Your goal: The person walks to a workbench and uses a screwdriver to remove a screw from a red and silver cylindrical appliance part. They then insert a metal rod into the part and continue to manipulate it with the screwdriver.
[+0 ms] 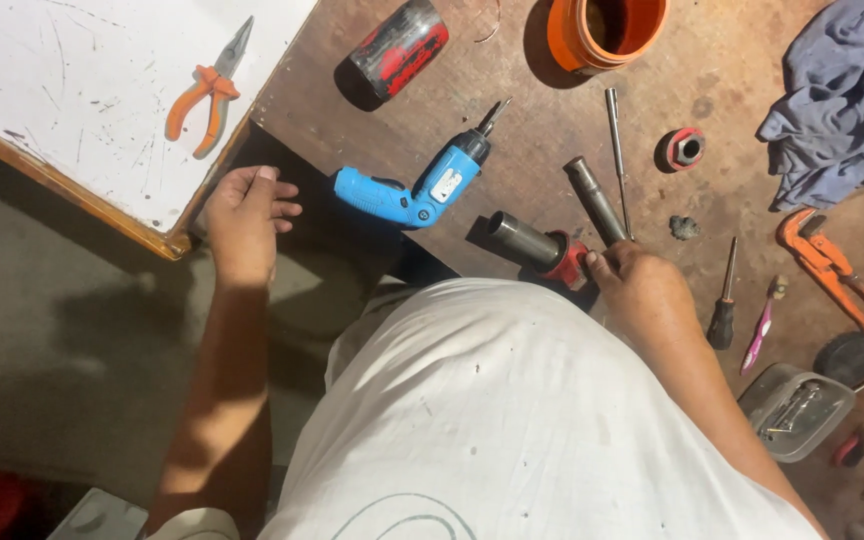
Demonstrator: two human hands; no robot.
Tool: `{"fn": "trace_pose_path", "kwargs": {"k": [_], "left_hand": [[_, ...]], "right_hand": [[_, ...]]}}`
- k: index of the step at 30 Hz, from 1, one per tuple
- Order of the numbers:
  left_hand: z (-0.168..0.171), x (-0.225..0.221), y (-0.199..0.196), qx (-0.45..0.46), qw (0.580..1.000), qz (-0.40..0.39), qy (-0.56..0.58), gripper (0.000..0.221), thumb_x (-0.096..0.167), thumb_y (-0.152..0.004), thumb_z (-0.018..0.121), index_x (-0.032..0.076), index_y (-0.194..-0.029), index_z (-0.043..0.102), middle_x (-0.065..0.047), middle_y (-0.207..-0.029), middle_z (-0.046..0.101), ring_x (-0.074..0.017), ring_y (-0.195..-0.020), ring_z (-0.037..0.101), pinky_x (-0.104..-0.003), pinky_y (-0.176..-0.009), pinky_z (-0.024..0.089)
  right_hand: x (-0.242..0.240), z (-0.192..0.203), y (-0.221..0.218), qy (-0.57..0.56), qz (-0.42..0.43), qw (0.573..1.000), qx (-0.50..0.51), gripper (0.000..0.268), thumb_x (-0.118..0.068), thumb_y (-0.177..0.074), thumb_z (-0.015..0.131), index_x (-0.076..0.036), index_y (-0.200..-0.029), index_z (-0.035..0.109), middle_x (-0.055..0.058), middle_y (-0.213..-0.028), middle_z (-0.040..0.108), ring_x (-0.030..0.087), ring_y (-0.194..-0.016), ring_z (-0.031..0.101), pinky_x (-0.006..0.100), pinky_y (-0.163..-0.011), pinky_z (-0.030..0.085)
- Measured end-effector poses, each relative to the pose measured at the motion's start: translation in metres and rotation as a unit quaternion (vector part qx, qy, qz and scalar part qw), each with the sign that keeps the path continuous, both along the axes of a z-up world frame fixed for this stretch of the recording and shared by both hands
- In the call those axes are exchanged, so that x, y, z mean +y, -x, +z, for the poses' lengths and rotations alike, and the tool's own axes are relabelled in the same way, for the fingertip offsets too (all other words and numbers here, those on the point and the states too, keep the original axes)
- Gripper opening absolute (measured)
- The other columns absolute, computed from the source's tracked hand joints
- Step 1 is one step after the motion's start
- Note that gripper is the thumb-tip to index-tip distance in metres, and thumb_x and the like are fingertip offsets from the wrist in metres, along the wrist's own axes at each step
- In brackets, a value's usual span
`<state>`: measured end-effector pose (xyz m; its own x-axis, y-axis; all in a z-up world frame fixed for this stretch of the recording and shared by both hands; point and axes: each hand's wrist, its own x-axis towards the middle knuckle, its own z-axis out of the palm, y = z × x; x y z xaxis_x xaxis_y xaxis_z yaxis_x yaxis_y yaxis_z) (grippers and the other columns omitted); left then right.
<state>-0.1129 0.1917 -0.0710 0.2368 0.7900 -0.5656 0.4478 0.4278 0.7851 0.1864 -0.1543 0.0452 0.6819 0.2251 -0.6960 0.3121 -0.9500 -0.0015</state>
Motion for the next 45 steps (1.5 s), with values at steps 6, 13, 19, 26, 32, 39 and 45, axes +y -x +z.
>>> {"fn": "trace_pose_path", "kwargs": {"k": [6, 13, 19, 26, 32, 39, 45], "left_hand": [[0.003, 0.007, -0.003, 0.003, 1.0, -0.001, -0.003, 0.025, 0.021, -0.123, 0.064, 0.001, -0.131, 0.075, -0.014, -0.103, 0.085, -0.0156, -0.082, 0.085, -0.021, -0.063, 0.062], [0.01, 0.007, -0.006, -0.004, 1.0, -0.01, -0.009, 0.025, 0.021, -0.123, 0.063, 0.001, -0.131, 0.075, -0.014, -0.103, 0.085, -0.0149, -0.082, 0.084, -0.021, -0.064, 0.062], [0.012, -0.001, -0.011, -0.018, 1.0, -0.02, -0.014, 0.025, 0.02, -0.123, 0.064, 0.0, -0.13, 0.075, -0.016, -0.102, 0.085, -0.0158, -0.08, 0.084, -0.022, -0.062, 0.063], [0.015, -0.005, -0.015, -0.024, 0.999, -0.036, -0.024, 0.024, 0.017, -0.123, 0.064, -0.001, -0.13, 0.077, -0.016, -0.1, 0.085, -0.0159, -0.08, 0.084, -0.022, -0.063, 0.064], [0.021, -0.002, -0.013, -0.022, 0.999, -0.037, -0.033, 0.024, 0.017, -0.123, 0.063, -0.001, -0.13, 0.077, -0.017, -0.101, 0.085, -0.0161, -0.081, 0.084, -0.023, -0.064, 0.064], [0.019, -0.002, -0.009, -0.026, 0.999, -0.03, -0.027, 0.025, 0.018, -0.123, 0.064, -0.001, -0.131, 0.077, -0.016, -0.101, 0.084, -0.0162, -0.08, 0.084, -0.023, -0.064, 0.064], [0.023, -0.006, -0.011, -0.029, 0.998, -0.038, -0.033, 0.024, 0.017, -0.123, 0.064, -0.002, -0.13, 0.077, -0.017, -0.1, 0.085, -0.0171, -0.08, 0.084, -0.024, -0.063, 0.064]], "right_hand": [[0.02, 0.028, 0.004, 0.0, -0.002, 1.0, 0.005, 0.034, -0.029, -0.114, 0.078, -0.012, -0.141, 0.09, 0.031, -0.12, 0.089, 0.053, -0.117, 0.086, 0.059, -0.1, 0.067], [0.014, 0.011, 0.004, 0.003, 0.011, 1.0, -0.023, 0.029, -0.028, -0.114, 0.08, -0.015, -0.137, 0.092, 0.025, -0.116, 0.09, 0.046, -0.112, 0.089, 0.054, -0.095, 0.069], [0.016, 0.012, 0.002, 0.008, -0.019, 1.0, -0.008, 0.033, -0.036, -0.116, 0.08, -0.012, -0.135, 0.092, 0.029, -0.124, 0.089, 0.048, -0.119, 0.087, 0.056, -0.098, 0.069], [0.02, 0.014, 0.002, 0.001, -0.041, 0.999, -0.002, 0.037, -0.036, -0.117, 0.078, -0.007, -0.134, 0.092, 0.034, -0.128, 0.087, 0.053, -0.123, 0.084, 0.062, -0.101, 0.067], [0.033, 0.037, 0.005, 0.003, -0.018, 1.0, 0.005, 0.033, -0.029, -0.115, 0.078, -0.012, -0.141, 0.091, 0.032, -0.132, 0.087, 0.053, -0.127, 0.083, 0.06, -0.104, 0.067], [0.025, 0.024, 0.006, 0.009, 0.0, 1.0, -0.007, 0.029, -0.024, -0.113, 0.08, -0.017, -0.139, 0.091, 0.029, -0.13, 0.088, 0.05, -0.124, 0.085, 0.057, -0.103, 0.068], [0.025, 0.023, 0.008, -0.002, -0.025, 1.0, -0.006, 0.033, -0.033, -0.116, 0.08, -0.009, -0.136, 0.091, 0.031, -0.125, 0.088, 0.049, -0.121, 0.086, 0.056, -0.099, 0.068]]}}
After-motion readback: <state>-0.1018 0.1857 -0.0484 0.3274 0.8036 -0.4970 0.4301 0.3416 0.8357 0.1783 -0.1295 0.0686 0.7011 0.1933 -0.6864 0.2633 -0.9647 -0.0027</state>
